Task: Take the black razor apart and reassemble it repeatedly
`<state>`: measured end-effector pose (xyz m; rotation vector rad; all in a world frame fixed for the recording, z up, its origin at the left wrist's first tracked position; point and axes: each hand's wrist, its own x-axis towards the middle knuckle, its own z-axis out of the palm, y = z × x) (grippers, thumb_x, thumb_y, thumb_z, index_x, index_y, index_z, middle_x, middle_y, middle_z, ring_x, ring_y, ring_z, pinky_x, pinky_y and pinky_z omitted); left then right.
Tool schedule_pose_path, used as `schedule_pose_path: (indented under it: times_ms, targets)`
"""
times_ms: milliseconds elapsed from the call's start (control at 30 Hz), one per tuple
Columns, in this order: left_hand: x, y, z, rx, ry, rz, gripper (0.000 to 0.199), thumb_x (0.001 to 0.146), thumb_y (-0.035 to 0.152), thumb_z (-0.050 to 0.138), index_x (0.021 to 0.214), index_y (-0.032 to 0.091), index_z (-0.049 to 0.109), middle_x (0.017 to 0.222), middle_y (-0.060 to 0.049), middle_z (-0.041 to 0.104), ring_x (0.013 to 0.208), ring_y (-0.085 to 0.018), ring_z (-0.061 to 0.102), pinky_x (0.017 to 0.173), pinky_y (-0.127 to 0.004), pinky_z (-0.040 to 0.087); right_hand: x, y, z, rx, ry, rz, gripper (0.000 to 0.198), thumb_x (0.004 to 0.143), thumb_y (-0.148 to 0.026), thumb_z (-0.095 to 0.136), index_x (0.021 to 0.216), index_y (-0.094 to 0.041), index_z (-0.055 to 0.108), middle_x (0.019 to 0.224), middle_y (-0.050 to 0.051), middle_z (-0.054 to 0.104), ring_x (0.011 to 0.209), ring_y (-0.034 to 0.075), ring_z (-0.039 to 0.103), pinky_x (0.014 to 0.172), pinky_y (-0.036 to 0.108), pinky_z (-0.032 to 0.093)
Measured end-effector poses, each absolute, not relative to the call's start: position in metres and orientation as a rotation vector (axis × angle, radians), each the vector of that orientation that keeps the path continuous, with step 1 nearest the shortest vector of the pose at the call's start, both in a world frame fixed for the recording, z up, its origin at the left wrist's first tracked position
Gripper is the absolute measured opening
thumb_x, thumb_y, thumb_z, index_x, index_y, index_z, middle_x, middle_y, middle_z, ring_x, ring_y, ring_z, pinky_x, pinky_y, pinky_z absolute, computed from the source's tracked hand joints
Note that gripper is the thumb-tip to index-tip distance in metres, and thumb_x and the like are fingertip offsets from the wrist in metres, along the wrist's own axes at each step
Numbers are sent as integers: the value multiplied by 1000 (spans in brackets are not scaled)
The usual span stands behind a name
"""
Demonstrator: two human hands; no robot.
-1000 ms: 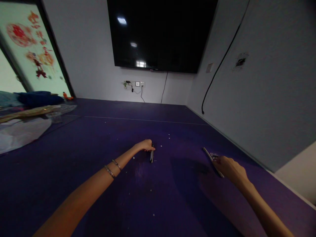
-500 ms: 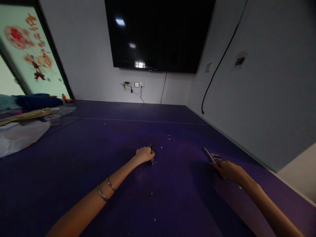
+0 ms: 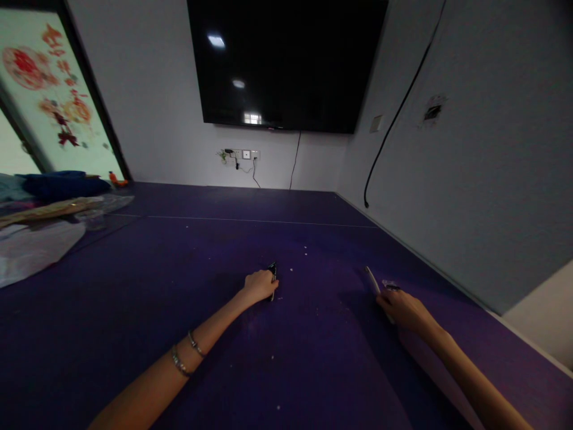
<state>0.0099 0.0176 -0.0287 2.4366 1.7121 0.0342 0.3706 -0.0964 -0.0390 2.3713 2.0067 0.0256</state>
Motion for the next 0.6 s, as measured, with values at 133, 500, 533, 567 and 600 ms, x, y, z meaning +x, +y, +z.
schedule_pose_path:
  times_ms: [133,500,533,567,600]
  targets:
    - [8,20,-29,2440,1719,48,39,85,44,38,90,18,66,95,-12,68,90,-26,64,74,-35,49,321,-83,-28,2344,2064,80,43,90,-37,32,75,-15,66,76,12,69,74,22,66,59,26,41]
    - [7,15,-26,2433,1727,55,36,84,45,42,88,19,67,94,-12,68,91,-26,64,73,-33,48,174,-53,-17,2204,2359,42,41,87,-31,34,84,-12,70,86,15,69,80,24,66,69,30,47]
    - [7,15,-26,2428,1730,53,35,83,45,42,87,19,67,94,-12,68,91,-27,64,73,-34,48,167,-51,-17,2197,2370,37,40,87,-31,35,85,-11,70,86,16,69,81,25,66,69,31,47]
    - [8,15,-26,2426,1729,52,35,83,45,42,87,20,67,94,-12,68,91,-27,64,73,-34,48,162,-50,-17,2191,2380,31,40,87,-31,35,85,-11,70,87,16,69,81,26,66,70,32,47]
    - [8,15,-27,2424,1730,50,35,84,45,42,86,20,67,94,-12,68,91,-27,64,73,-34,48,157,-48,-18,2186,2388,22,40,87,-31,35,86,-11,70,87,17,69,82,26,66,70,32,47]
